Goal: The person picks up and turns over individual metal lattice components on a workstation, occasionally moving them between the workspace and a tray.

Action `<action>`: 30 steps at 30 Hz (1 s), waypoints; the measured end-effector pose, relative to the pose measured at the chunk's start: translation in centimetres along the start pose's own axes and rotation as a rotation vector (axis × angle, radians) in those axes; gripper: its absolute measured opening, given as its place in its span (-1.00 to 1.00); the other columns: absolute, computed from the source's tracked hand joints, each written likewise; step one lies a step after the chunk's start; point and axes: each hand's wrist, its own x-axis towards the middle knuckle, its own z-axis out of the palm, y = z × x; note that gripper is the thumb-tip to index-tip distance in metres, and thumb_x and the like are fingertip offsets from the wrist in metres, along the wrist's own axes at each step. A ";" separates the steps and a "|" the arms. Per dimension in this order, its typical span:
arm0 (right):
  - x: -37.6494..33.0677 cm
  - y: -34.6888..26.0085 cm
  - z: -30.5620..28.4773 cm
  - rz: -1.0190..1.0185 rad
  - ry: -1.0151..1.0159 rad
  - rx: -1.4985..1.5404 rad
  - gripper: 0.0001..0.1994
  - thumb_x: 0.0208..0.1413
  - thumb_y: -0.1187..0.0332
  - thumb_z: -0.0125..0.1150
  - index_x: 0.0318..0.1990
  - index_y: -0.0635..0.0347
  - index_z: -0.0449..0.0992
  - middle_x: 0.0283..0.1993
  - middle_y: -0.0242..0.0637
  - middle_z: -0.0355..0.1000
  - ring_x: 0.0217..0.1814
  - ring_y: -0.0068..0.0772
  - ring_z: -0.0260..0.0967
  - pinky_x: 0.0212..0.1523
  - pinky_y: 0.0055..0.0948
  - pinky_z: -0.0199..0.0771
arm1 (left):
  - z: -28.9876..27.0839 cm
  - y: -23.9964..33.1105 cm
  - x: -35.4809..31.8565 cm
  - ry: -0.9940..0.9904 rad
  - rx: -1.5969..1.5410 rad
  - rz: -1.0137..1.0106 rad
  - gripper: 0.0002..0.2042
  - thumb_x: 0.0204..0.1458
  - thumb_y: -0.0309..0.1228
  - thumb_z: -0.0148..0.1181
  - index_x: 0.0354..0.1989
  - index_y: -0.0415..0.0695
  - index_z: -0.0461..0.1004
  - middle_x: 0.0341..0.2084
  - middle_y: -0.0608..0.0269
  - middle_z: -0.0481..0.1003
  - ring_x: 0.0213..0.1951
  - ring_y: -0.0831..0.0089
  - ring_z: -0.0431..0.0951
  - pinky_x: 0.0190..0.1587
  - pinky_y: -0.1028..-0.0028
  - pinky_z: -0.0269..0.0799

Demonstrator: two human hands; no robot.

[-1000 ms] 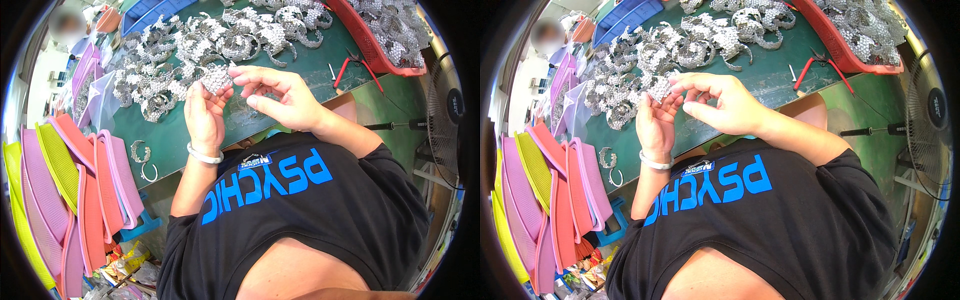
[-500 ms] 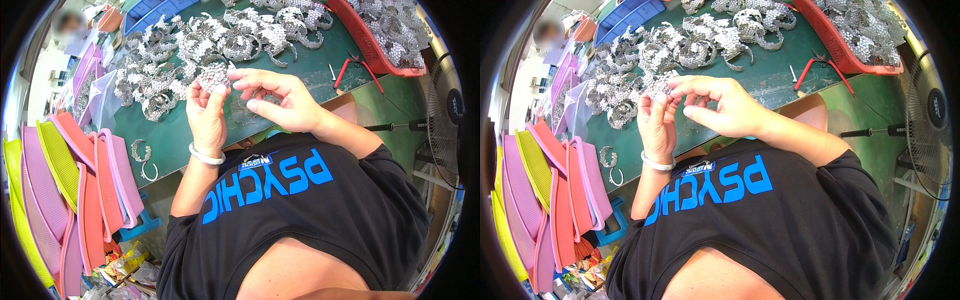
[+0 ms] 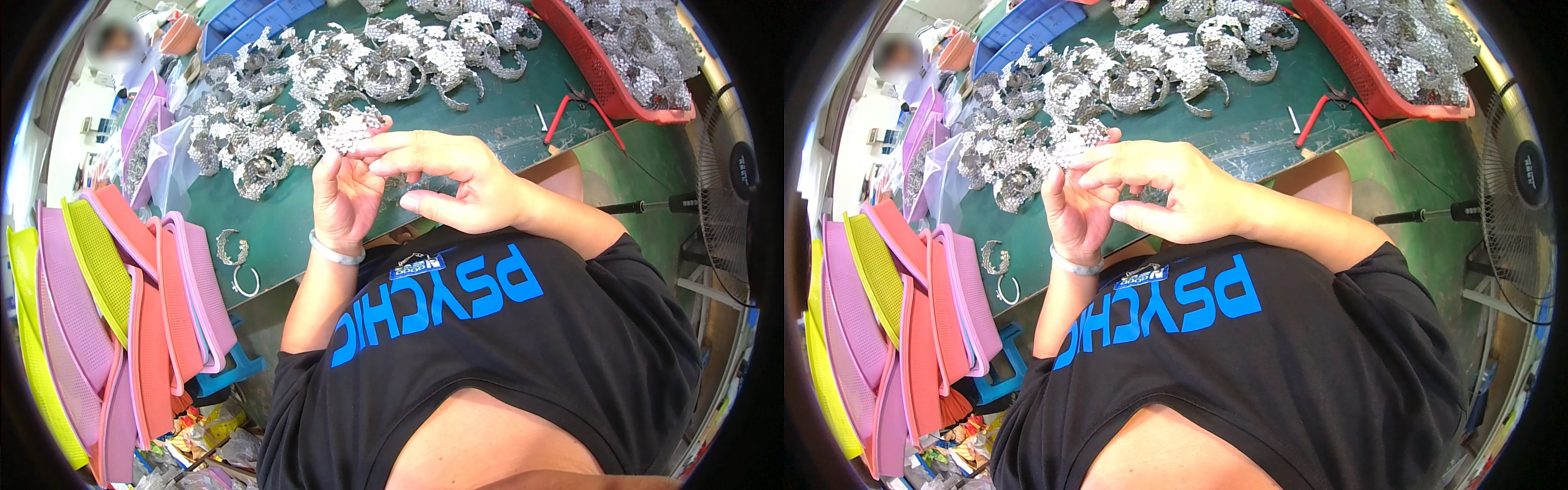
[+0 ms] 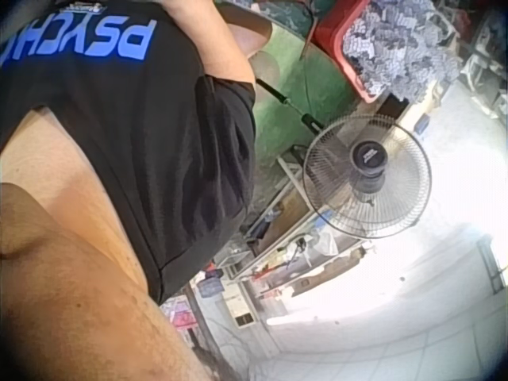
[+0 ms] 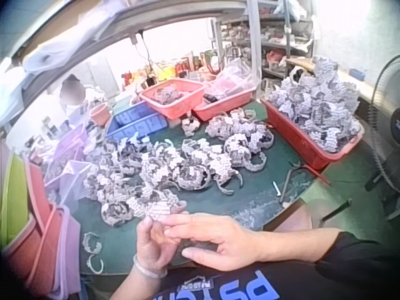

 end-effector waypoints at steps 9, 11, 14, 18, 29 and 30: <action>0.3 -0.3 0.1 -0.078 0.076 -0.096 -0.66 -0.17 0.58 0.17 -0.13 0.26 0.44 0.05 -0.11 0.32 0.02 -0.18 0.34 0.04 -0.34 0.28 | -0.3 -0.1 0.1 -0.078 -0.103 -0.005 -0.51 -0.03 -0.09 0.04 -0.02 -0.20 0.33 0.02 -0.09 0.29 0.11 0.10 0.23 0.00 0.04 0.27; 0.2 -0.3 0.1 -0.079 0.076 -0.093 -0.65 -0.18 0.58 0.18 -0.13 0.26 0.44 0.05 -0.11 0.32 0.03 -0.17 0.33 0.05 -0.33 0.28 | -0.4 0.0 0.0 -0.098 -0.090 -0.008 -0.52 -0.03 -0.09 0.03 -0.02 -0.19 0.34 0.01 -0.07 0.30 0.12 0.10 0.22 0.00 0.05 0.26; 0.2 -0.2 0.1 -0.083 0.072 -0.088 -0.65 -0.19 0.58 0.19 -0.13 0.26 0.44 0.05 -0.11 0.32 0.03 -0.17 0.33 0.05 -0.33 0.28 | -0.2 -0.1 0.0 -0.081 -0.078 0.009 -0.52 -0.03 -0.08 0.02 -0.03 -0.19 0.35 0.01 -0.05 0.31 0.13 0.10 0.20 0.00 0.05 0.25; 0.1 -0.2 0.1 -0.083 0.065 -0.103 -0.65 -0.19 0.58 0.19 -0.13 0.26 0.44 0.04 -0.11 0.33 0.03 -0.17 0.33 0.06 -0.32 0.27 | -0.3 0.0 -0.1 -0.074 -0.073 -0.012 -0.52 -0.03 -0.07 0.01 -0.03 -0.18 0.36 0.01 -0.05 0.31 0.15 0.11 0.18 0.04 0.05 0.21; 0.3 0.1 0.0 -0.026 0.204 -0.036 -0.63 -0.12 0.59 0.15 -0.06 0.28 0.39 -0.14 -0.27 0.41 -0.26 -0.56 0.38 -0.31 -0.60 0.35 | 1.3 0.8 0.1 0.044 -0.213 -0.147 -0.47 -0.01 0.01 -0.07 -0.05 -0.21 0.33 -0.25 0.08 0.45 -0.17 0.28 0.42 -0.07 0.27 0.33; 0.3 0.2 -0.2 0.002 0.242 -0.095 -0.62 -0.11 0.55 0.17 -0.05 0.25 0.39 -0.15 -0.28 0.42 -0.24 -0.54 0.37 -0.33 -0.58 0.34 | 1.2 0.7 0.1 0.023 -0.157 -0.149 -0.47 -0.01 0.02 -0.09 -0.05 -0.21 0.32 -0.29 0.11 0.47 -0.23 0.31 0.44 -0.10 0.30 0.34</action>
